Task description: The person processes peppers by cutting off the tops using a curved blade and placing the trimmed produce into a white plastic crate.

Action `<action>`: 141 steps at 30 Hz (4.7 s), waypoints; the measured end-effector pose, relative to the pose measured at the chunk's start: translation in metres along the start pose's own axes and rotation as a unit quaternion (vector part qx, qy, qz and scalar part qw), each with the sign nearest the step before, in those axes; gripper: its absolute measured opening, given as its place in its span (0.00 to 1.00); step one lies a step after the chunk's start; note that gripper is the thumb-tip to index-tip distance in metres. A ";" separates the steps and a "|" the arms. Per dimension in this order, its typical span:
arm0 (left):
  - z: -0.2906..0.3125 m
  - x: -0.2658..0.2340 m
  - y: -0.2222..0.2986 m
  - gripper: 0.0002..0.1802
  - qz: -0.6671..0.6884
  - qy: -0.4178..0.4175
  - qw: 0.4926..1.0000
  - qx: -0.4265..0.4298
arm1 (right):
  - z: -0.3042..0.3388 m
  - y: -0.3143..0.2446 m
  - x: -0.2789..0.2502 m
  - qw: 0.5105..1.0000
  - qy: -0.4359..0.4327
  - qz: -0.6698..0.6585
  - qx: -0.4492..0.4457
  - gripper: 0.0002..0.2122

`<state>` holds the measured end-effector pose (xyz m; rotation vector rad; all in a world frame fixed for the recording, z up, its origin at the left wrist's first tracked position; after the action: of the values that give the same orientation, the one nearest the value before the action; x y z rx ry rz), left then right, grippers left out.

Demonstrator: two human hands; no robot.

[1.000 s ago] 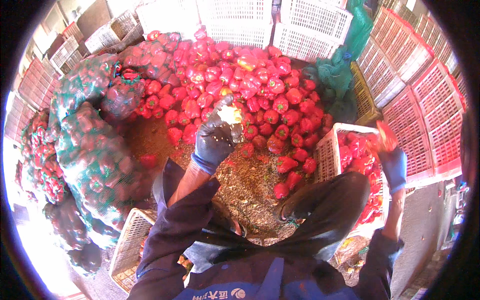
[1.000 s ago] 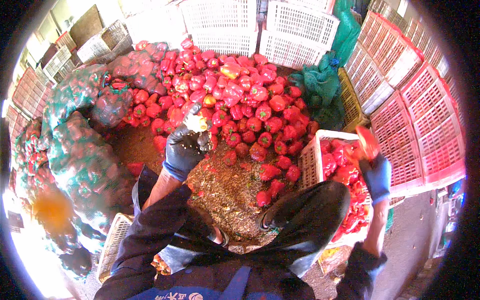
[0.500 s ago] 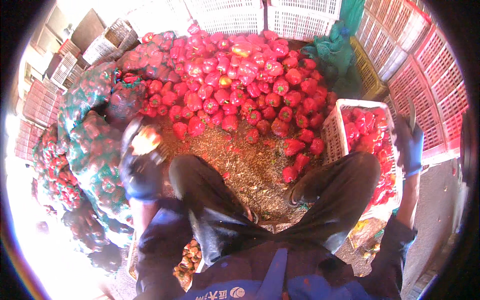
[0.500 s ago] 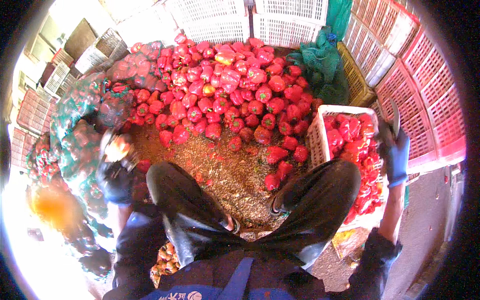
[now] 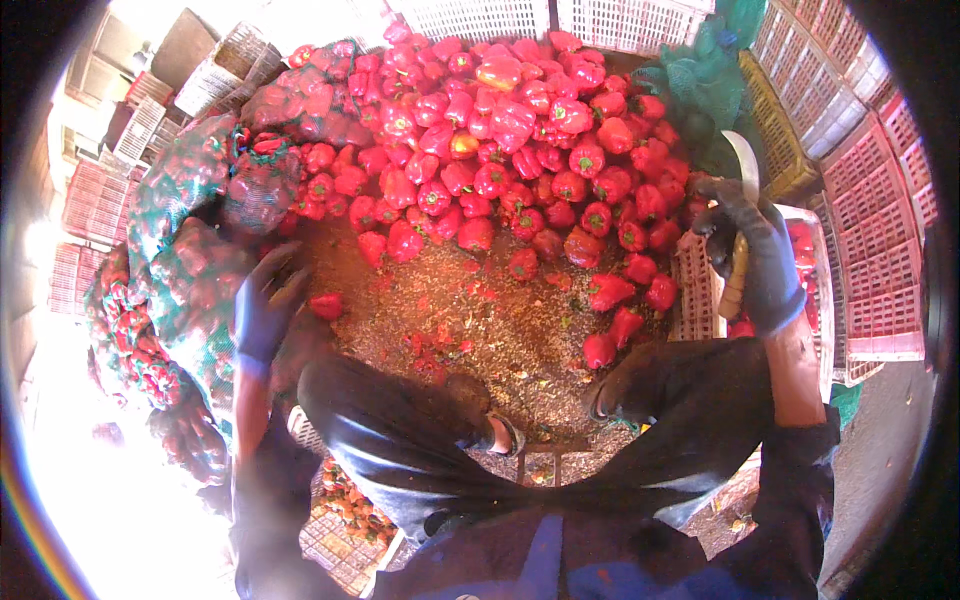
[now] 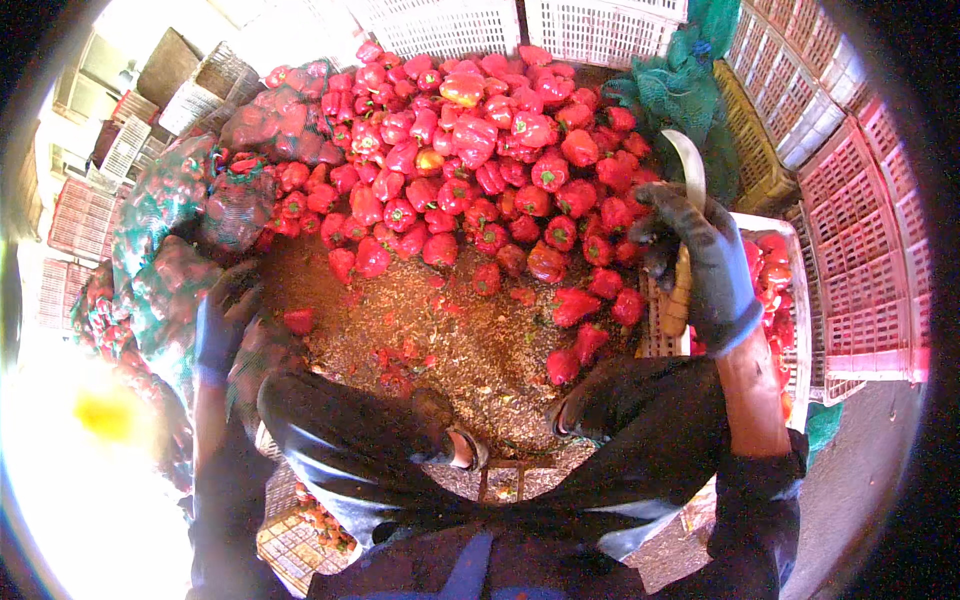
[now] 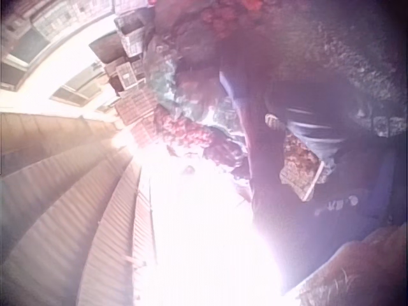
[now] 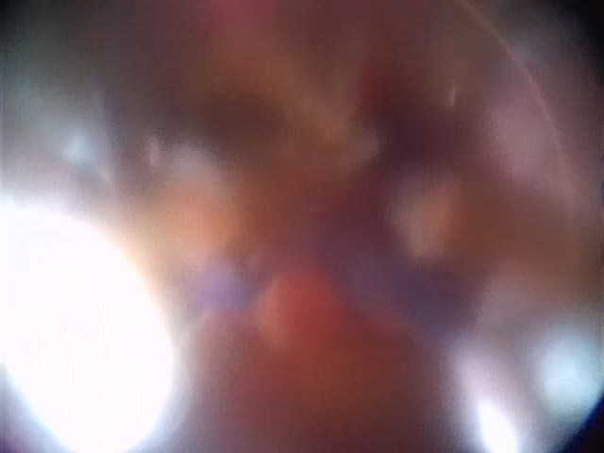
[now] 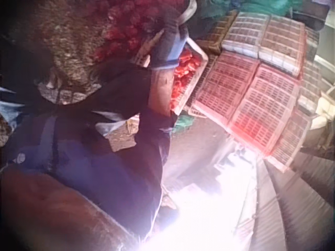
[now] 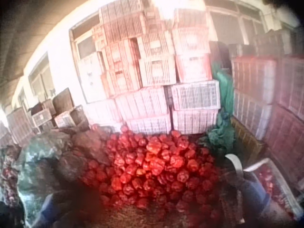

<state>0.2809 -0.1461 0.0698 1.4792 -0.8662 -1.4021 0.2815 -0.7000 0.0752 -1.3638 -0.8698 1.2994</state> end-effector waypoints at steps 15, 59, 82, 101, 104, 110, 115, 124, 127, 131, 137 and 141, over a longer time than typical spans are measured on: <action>-0.188 0.314 -0.309 0.58 -0.310 0.006 0.946 -0.089 | -0.016 0.019 -0.010 0.982 0.054 0.118 0.137 0.20; -0.020 0.199 0.049 0.31 0.491 -0.147 0.843 0.164 | 0.015 -0.004 0.108 0.940 -0.051 0.196 -0.274 0.33; -0.008 0.227 0.018 0.38 0.640 -0.376 0.666 -0.064 | 0.017 -0.015 0.118 0.948 -0.253 0.037 -0.189 0.29; 0.002 0.254 0.018 0.21 0.545 -0.147 0.810 -0.160 | 0.017 -0.013 0.111 0.933 -0.223 0.117 -0.257 0.35; -0.020 0.248 0.004 0.26 0.473 -0.109 0.871 -0.072 | 0.010 -0.006 0.108 0.953 -0.233 0.050 -0.186 0.34; -0.043 0.232 -0.022 0.31 0.339 -0.112 0.930 0.089 | 0.013 -0.013 0.097 0.930 -0.307 0.137 -0.145 0.33; -0.069 0.203 -0.034 0.32 0.266 0.001 0.962 0.067 | 0.010 -0.008 0.082 0.941 -0.188 0.155 -0.233 0.32; 0.004 0.267 0.024 0.36 0.404 -0.185 0.894 0.065 | 0.004 0.037 0.100 0.931 -0.075 0.197 -0.298 0.42; 0.004 0.262 0.016 0.35 0.382 -0.162 0.909 0.027 | 0.016 0.014 0.100 0.903 -0.118 0.365 -0.195 0.53; -0.007 0.249 0.002 0.37 0.424 -0.215 0.879 0.048 | -0.008 0.030 0.130 0.878 -0.050 0.388 -0.274 0.52; 0.039 0.282 0.070 0.41 0.260 -0.259 0.916 0.164 | 0.005 0.017 0.087 0.915 0.109 0.365 -0.133 0.30; -0.025 0.272 0.019 0.55 -0.133 -0.211 0.896 0.367 | 0.006 -0.002 0.066 0.878 0.098 0.414 -0.221 0.33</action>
<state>0.3384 -0.4006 -0.0122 1.9302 -1.6505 -1.7382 0.2868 -0.6353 0.0617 -2.3536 -0.4404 1.5900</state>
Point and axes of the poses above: each hand's wrist, its own z-axis away from the middle knuckle, its own x-axis out of the palm, y = z × x, the point moved 1 cm from there along -z, towards the middle knuckle, and after that the axes turned 15 degrees about z, right-handed, at the moved point
